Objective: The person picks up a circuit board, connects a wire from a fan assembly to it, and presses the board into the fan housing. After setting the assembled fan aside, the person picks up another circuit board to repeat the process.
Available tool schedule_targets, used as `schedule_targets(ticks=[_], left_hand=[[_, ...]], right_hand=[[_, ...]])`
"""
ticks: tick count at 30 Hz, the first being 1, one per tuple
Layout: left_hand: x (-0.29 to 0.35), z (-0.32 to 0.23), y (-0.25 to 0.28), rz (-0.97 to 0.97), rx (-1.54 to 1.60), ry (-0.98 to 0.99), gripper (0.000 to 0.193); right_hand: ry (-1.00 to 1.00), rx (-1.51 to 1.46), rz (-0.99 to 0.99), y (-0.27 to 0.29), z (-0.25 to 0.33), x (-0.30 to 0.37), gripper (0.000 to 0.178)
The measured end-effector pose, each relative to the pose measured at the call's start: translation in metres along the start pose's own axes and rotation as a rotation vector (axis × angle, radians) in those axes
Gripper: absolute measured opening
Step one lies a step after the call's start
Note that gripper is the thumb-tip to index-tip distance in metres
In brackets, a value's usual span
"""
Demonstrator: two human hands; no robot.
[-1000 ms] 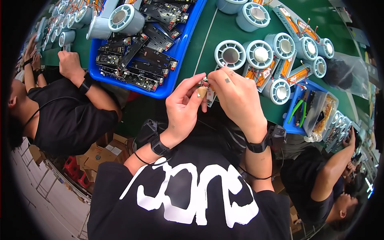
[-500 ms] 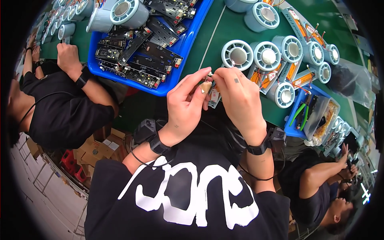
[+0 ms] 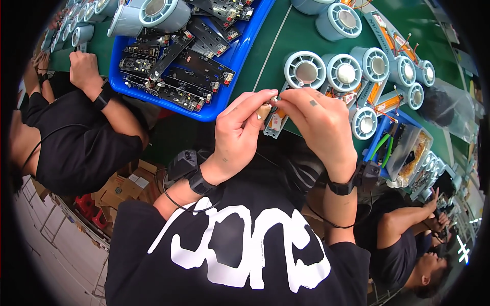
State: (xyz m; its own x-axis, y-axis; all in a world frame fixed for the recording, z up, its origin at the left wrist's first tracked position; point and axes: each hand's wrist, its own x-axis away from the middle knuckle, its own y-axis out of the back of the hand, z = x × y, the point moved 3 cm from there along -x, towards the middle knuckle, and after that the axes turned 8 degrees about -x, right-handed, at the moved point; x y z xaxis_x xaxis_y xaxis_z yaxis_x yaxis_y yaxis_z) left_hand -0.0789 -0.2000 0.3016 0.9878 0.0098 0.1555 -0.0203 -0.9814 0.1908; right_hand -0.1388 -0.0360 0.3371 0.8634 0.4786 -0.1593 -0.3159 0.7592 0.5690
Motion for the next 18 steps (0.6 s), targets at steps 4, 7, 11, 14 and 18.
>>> schedule_targets(ticks=[4, 7, 11, 14, 18], left_hand=[[-0.001, -0.003, 0.003, 0.042, -0.011, -0.038, 0.03], [-0.001, -0.005, 0.005, 0.089, -0.021, -0.067, 0.031], [-0.004, -0.001, 0.003, 0.086, -0.09, -0.206, 0.029], [-0.002, 0.001, 0.004, 0.086, -0.138, -0.226, 0.03], [-0.002, -0.003, 0.002, 0.074, -0.153, -0.231, 0.031]], right_hand=[[0.058, -0.068, 0.005, 0.0, -0.006, -0.003, 0.014], [0.075, -0.118, 0.032, 0.003, -0.007, -0.002, 0.014], [0.069, -0.153, 0.085, 0.004, -0.01, -0.003, 0.014], [0.087, -0.174, 0.103, 0.003, -0.014, -0.003, 0.013], [0.035, -0.267, 0.104, 0.001, -0.017, -0.002, 0.012]])
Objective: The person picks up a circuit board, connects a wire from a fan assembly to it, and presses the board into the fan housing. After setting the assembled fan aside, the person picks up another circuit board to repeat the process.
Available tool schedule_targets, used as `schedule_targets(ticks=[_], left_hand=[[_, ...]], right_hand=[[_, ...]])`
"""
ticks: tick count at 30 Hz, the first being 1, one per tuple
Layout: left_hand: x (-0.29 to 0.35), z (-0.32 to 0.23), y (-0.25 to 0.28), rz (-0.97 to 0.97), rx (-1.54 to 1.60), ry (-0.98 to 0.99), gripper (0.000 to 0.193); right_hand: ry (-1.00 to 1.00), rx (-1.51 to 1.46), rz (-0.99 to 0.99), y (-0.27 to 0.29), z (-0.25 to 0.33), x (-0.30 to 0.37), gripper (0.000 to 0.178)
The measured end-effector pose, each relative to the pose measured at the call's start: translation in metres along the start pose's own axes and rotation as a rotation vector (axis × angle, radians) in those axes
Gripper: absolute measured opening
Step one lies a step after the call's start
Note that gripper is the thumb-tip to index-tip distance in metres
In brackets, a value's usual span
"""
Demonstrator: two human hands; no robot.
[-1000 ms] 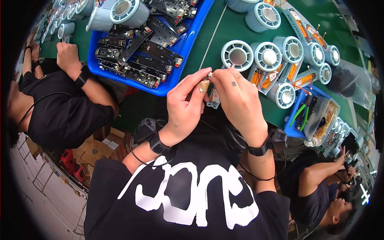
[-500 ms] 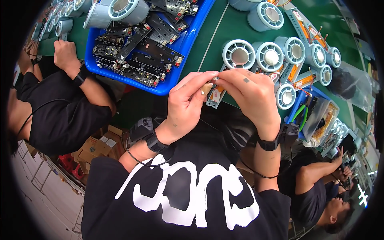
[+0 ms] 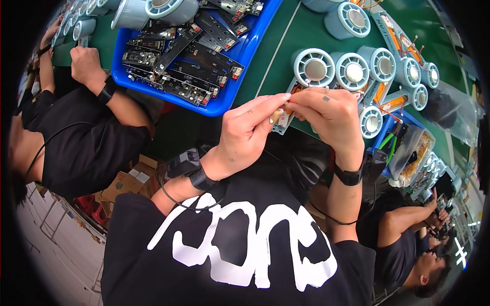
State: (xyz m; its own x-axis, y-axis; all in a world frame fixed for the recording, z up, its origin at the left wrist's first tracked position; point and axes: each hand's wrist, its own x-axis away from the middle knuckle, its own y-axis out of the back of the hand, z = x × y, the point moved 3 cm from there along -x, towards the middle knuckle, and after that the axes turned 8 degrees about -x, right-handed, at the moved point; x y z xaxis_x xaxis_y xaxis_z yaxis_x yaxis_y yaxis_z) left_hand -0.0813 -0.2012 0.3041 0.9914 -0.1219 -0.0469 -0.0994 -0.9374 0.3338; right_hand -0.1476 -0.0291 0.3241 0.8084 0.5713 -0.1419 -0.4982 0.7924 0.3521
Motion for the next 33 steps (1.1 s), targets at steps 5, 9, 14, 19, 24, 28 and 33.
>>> schedule_targets(ticks=[5, 9, 14, 19, 24, 28, 33], left_hand=[[-0.001, -0.003, 0.005, 0.033, 0.094, 0.1, 0.033], [0.009, -0.017, 0.001, -0.097, 0.211, 0.192, 0.033], [0.019, -0.014, -0.003, -0.139, 0.537, 0.276, 0.037], [0.024, -0.008, -0.004, -0.142, 0.693, 0.314, 0.04], [0.013, -0.021, 0.002, -0.085, -0.101, 0.061, 0.038], [0.008, -0.016, -0.001, 0.0, -0.311, -0.036, 0.034], [0.002, -0.011, -0.002, -0.085, -0.202, -0.047, 0.02]], right_hand=[[0.005, 0.071, -0.099, -0.002, 0.006, 0.0, 0.014], [0.019, 0.158, -0.35, -0.009, 0.029, 0.022, 0.022], [-0.346, -0.082, -0.435, -0.035, 0.053, 0.047, 0.043], [-0.254, -0.018, -0.518, -0.057, 0.049, 0.035, 0.047], [-0.471, -0.345, -0.554, -0.028, 0.037, 0.041, 0.046], [-0.515, -0.472, -0.581, -0.015, 0.036, 0.06, 0.044], [-0.503, -0.45, -0.693, -0.03, 0.027, 0.077, 0.041]])
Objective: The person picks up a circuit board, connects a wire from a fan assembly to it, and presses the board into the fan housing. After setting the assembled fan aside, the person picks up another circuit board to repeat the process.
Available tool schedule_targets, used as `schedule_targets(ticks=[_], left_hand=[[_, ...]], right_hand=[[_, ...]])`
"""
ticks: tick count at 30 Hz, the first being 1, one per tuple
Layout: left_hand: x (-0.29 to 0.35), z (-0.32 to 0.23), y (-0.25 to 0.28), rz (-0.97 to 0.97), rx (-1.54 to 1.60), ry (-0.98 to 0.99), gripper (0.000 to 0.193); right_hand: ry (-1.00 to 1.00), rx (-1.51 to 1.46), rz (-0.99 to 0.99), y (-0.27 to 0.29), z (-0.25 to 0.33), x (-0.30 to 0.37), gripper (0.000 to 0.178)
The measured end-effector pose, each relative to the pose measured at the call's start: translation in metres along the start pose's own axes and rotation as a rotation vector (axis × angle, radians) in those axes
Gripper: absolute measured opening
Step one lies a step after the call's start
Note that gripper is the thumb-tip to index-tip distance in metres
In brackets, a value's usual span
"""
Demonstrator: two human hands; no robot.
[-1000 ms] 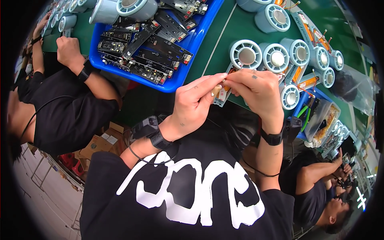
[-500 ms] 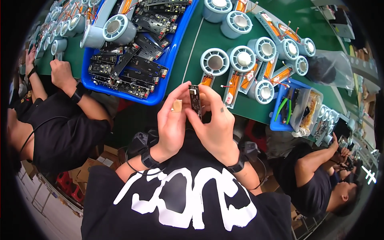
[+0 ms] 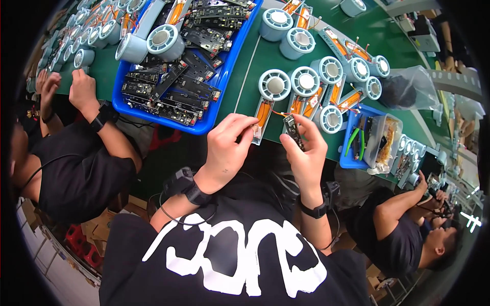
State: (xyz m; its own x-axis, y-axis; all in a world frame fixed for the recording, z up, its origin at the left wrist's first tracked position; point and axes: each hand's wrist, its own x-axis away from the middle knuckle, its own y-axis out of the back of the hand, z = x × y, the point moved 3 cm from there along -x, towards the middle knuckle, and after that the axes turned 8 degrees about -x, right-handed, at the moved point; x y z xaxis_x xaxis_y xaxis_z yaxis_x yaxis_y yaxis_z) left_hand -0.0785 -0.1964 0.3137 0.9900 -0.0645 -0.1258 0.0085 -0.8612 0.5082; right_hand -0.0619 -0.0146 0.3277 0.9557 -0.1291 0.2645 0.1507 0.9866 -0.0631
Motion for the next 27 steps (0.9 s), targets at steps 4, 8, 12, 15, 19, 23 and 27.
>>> schedule_targets(ticks=[4, 8, 12, 15, 19, 23, 27], left_hand=[[0.003, 0.007, -0.01, -0.081, 0.341, 0.142, 0.016], [-0.001, 0.007, -0.02, -0.094, 0.619, 0.192, 0.016], [-0.002, 0.009, -0.028, -0.164, 0.624, 0.127, 0.016], [-0.012, 0.005, -0.03, -0.127, 0.422, -0.031, 0.018], [-0.014, -0.003, -0.031, -0.069, 0.438, 0.117, 0.02], [-0.018, 0.004, -0.025, -0.011, 0.32, 0.021, 0.02], [-0.022, 0.0, -0.023, -0.032, 0.154, -0.188, 0.019]], right_hand=[[0.141, 0.092, -0.023, 0.003, -0.018, 0.003, 0.042], [0.056, -0.014, -0.038, 0.001, -0.015, 0.007, 0.041], [-0.018, -0.095, 0.035, -0.002, -0.01, 0.01, 0.04], [-0.048, -0.141, 0.023, -0.003, -0.007, 0.007, 0.039], [-0.032, -0.183, 0.038, -0.005, -0.012, 0.004, 0.039], [0.011, -0.192, 0.023, -0.007, -0.011, 0.003, 0.039], [0.102, -0.022, 0.014, -0.005, -0.014, 0.001, 0.042]])
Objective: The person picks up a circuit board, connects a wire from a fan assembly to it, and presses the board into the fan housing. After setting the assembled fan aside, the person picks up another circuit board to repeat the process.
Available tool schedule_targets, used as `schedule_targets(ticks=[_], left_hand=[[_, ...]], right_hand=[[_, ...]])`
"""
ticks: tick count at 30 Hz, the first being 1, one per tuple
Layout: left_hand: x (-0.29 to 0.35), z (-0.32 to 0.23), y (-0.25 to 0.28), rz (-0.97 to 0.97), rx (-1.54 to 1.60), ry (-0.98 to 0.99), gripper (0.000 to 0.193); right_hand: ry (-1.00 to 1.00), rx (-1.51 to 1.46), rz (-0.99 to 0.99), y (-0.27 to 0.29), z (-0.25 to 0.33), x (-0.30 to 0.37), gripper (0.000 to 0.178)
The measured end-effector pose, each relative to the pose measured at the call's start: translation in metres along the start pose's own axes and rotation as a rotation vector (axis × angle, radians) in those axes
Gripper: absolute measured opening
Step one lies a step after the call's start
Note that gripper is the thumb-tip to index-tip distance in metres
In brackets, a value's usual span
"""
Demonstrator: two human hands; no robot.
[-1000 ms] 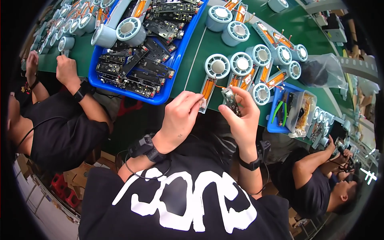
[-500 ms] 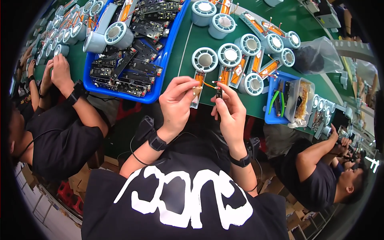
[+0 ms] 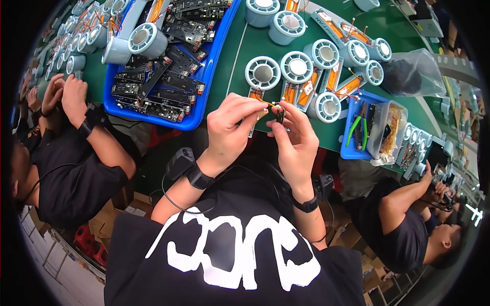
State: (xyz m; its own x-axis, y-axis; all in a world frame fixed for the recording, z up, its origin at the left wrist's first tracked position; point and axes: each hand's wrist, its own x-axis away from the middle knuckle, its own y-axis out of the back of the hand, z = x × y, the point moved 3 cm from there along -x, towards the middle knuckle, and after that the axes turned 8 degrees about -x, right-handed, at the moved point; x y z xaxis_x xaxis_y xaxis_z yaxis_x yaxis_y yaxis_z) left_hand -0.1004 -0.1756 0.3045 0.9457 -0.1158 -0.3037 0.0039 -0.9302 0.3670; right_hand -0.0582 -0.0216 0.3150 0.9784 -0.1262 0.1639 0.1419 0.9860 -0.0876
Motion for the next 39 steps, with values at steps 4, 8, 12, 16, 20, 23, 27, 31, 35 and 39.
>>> schedule_targets(ticks=[4, 8, 12, 16, 20, 23, 27, 31, 35, 39], left_hand=[[-0.001, -0.004, -0.002, -0.027, -0.039, -0.006, 0.02], [-0.001, -0.003, -0.002, -0.02, 0.003, 0.054, 0.021], [-0.004, -0.001, 0.0, -0.014, -0.026, -0.02, 0.023], [-0.005, -0.002, 0.0, -0.014, -0.075, -0.085, 0.024], [-0.006, -0.004, 0.001, -0.011, -0.093, -0.102, 0.024], [-0.007, -0.005, 0.001, -0.011, -0.077, -0.077, 0.024], [-0.006, -0.004, 0.003, 0.001, -0.017, 0.003, 0.024], [-0.009, -0.005, 0.006, 0.026, 0.017, 0.022, 0.022], [-0.011, -0.003, 0.006, 0.028, 0.01, -0.038, 0.021], [-0.011, -0.004, 0.007, 0.027, 0.002, -0.052, 0.022]], right_hand=[[0.042, 0.035, -0.001, 0.0, -0.003, 0.001, 0.043], [0.019, -0.001, -0.015, 0.0, -0.002, 0.002, 0.043], [0.019, -0.005, 0.005, 0.0, 0.0, 0.001, 0.043], [0.062, 0.03, 0.013, -0.001, 0.0, 0.001, 0.044], [0.083, 0.0, -0.056, -0.002, -0.002, 0.004, 0.043], [0.103, 0.037, -0.05, -0.004, -0.001, 0.004, 0.045], [0.163, 0.15, -0.052, -0.006, 0.002, 0.005, 0.046], [0.262, 0.332, -0.035, -0.004, 0.004, 0.008, 0.046], [0.388, 0.492, 0.01, -0.004, 0.014, 0.003, 0.046], [0.439, 0.548, 0.019, -0.005, 0.017, 0.002, 0.046]])
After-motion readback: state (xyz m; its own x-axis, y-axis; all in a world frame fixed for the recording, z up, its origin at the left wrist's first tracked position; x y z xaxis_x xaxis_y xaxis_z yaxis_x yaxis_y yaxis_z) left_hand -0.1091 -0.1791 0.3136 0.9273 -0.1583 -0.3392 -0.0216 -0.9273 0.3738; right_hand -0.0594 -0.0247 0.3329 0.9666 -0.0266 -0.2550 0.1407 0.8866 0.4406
